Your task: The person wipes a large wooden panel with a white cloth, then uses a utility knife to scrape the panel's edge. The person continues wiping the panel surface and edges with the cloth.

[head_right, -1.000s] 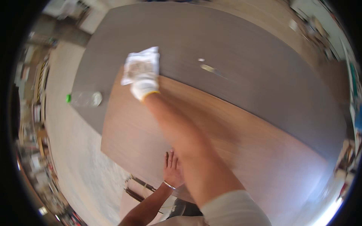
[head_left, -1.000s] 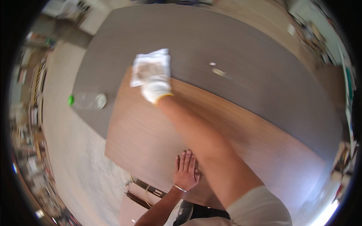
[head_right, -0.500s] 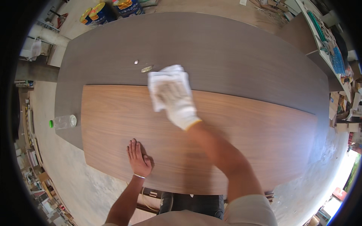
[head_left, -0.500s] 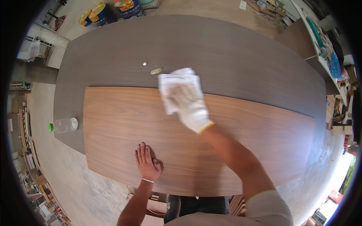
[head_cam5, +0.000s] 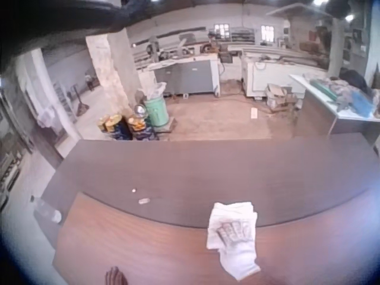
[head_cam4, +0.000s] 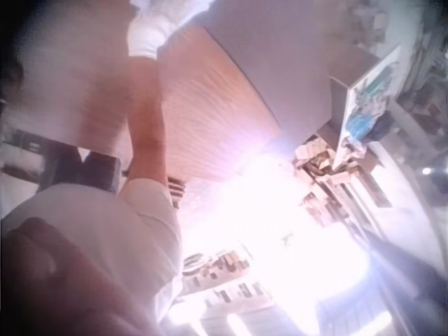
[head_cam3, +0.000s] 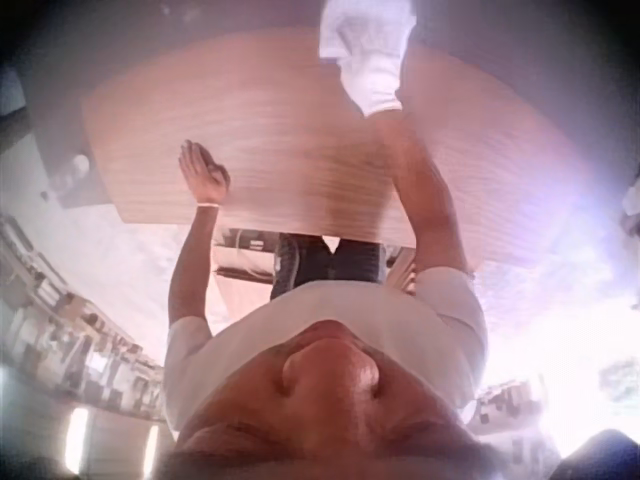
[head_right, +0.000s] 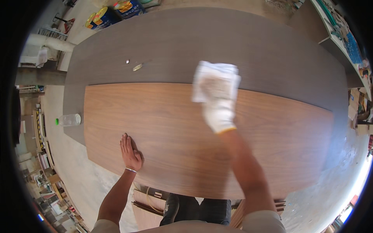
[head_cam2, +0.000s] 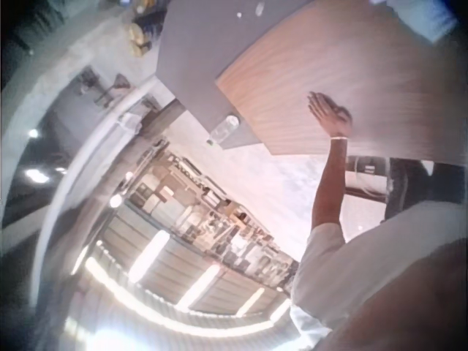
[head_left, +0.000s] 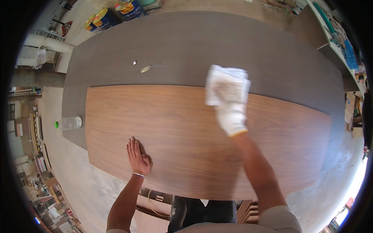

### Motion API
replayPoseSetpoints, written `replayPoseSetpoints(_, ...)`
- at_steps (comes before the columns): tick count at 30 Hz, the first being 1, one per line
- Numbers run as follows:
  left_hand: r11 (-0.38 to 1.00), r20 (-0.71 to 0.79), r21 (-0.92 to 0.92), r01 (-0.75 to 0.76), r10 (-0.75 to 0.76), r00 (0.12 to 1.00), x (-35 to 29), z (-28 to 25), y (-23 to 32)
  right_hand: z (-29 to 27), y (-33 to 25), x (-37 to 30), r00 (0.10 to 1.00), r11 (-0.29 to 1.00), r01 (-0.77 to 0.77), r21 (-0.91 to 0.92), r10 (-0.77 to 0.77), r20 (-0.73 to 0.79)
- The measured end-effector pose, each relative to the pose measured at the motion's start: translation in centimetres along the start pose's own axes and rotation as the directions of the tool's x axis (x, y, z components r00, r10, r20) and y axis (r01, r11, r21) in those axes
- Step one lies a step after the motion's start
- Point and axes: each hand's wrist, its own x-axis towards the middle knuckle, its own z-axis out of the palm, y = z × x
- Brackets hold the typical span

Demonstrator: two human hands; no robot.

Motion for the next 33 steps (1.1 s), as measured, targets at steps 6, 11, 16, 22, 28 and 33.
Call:
replayPoseSetpoints(6,1.0,0.002,-0.02,-0.017,0.017,1.0,0.5,0.0,-0.1,5.5,-18.0,8.9,0.942,0.964,0.213,0.159,-0.246,0.228)
replayPoseSetpoints(11,0.999,0.011,-0.05,0.006,-0.006,1.0,-0.1,-0.5,-1.0,1.9,-12.9,6.1,0.93,0.937,0.238,0.256,-0.296,0.218)
replayPoseSetpoints(16,1.0,-0.006,-0.028,0.005,-0.006,1.0,0.4,-0.8,-0.2,-3.9,2.0,-0.2,0.971,0.866,-0.239,0.439,0.213,0.108)
replayPoseSetpoints(22,0.948,0.144,-0.304,-0.097,0.147,0.979,11.4,-1.0,6.1,-6.9,8.0,-6.8,0.886,0.886,-0.46,-0.048,0.462,0.031)
replayPoseSetpoints(28,0.885,0.011,-0.314,-0.344,0.366,0.931,23.8,4.1,13.2,-6.8,7.3,-5.9,0.878,0.879,-0.473,-0.065,0.476,0.042)
replayPoseSetpoints(33,0.876,0.001,-0.326,-0.355,0.376,0.927,24.6,5.0,14.1,-6.7,7.5,-6.5,0.882,0.88,-0.469,-0.074,0.471,0.007)
